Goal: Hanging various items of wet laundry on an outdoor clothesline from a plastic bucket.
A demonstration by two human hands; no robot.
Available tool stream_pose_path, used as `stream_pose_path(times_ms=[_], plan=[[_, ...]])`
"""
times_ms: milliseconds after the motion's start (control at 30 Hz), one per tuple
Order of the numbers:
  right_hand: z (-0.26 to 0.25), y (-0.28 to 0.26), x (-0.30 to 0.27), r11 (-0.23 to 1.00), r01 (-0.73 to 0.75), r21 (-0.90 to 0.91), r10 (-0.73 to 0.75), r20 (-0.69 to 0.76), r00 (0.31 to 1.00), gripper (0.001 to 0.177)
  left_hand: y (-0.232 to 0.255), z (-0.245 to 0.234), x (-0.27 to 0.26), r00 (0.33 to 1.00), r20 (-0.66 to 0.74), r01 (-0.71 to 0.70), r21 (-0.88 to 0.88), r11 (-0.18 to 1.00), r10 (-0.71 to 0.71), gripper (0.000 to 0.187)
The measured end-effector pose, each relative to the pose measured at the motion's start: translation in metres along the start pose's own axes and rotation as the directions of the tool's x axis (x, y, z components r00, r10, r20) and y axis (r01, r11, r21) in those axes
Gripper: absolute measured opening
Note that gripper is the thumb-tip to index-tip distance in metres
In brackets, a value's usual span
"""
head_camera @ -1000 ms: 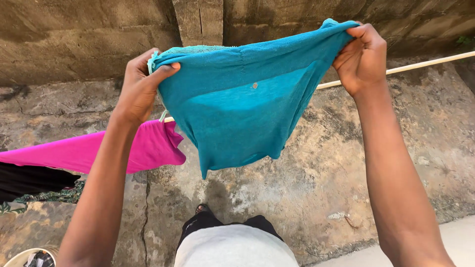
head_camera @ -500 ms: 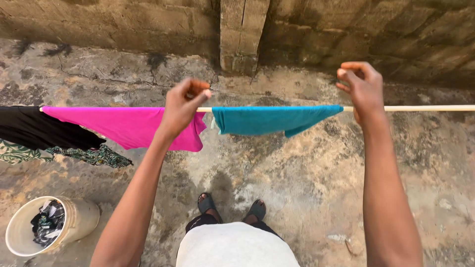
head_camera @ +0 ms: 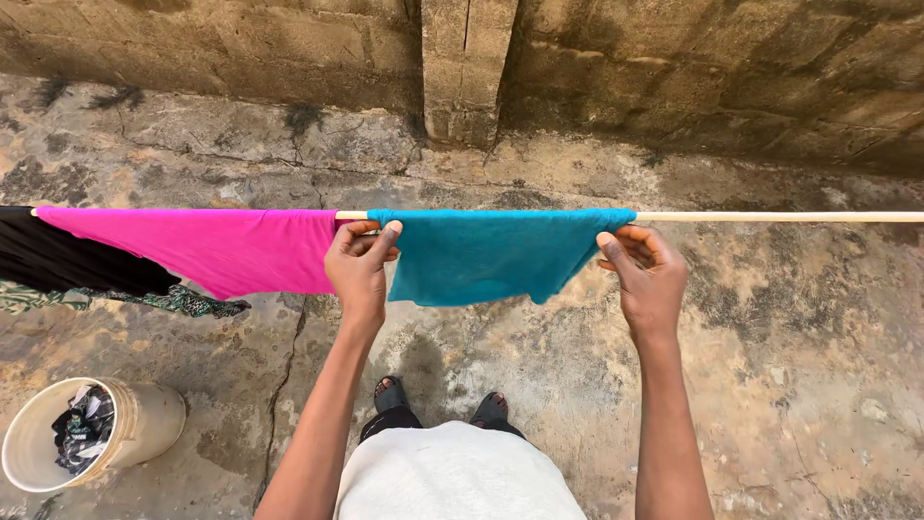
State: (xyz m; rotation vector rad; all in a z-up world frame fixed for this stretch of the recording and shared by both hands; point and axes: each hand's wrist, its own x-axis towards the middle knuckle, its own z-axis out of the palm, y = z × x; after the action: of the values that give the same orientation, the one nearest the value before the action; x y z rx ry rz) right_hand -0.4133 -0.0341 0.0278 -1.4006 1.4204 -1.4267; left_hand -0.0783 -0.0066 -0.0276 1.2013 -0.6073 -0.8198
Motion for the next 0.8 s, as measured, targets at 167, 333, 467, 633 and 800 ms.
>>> stream_pose_path(times_ms=[167,333,467,633,800], plan=[[-0.001,-0.013,-0.002,0.977,0.071,-0.202,-0.073,-0.005,0.997,0.015,-0.010,-0.019,0.006,0.999,0.038,0.018,-0.046,0.999,-0.017,0.017],[-0.019,-0.024,-0.001,0.874,0.197,-0.444,-0.215,0.009,0.977,0.012,0.011,-0.045,0.014,0.991,0.058,-0.114,-0.060,0.992,0.118,0.011],[-0.025,-0.033,0.005,0.910,0.183,-0.372,-0.200,-0.007,0.980,0.009,0.037,-0.056,0.016,0.986,-0.038,-0.165,-0.041,0.985,0.164,0.011],[-0.026,0.001,0.012,0.998,0.053,0.036,-0.053,-0.004,0.999,0.007,0.021,-0.047,0.006,0.999,-0.051,-0.018,-0.006,1.000,0.018,0.015],[-0.019,-0.016,0.005,0.941,-0.145,0.304,0.130,0.070,0.989,0.009,0.017,-0.018,-0.014,0.992,0.008,0.120,0.128,0.984,-0.122,0.020]])
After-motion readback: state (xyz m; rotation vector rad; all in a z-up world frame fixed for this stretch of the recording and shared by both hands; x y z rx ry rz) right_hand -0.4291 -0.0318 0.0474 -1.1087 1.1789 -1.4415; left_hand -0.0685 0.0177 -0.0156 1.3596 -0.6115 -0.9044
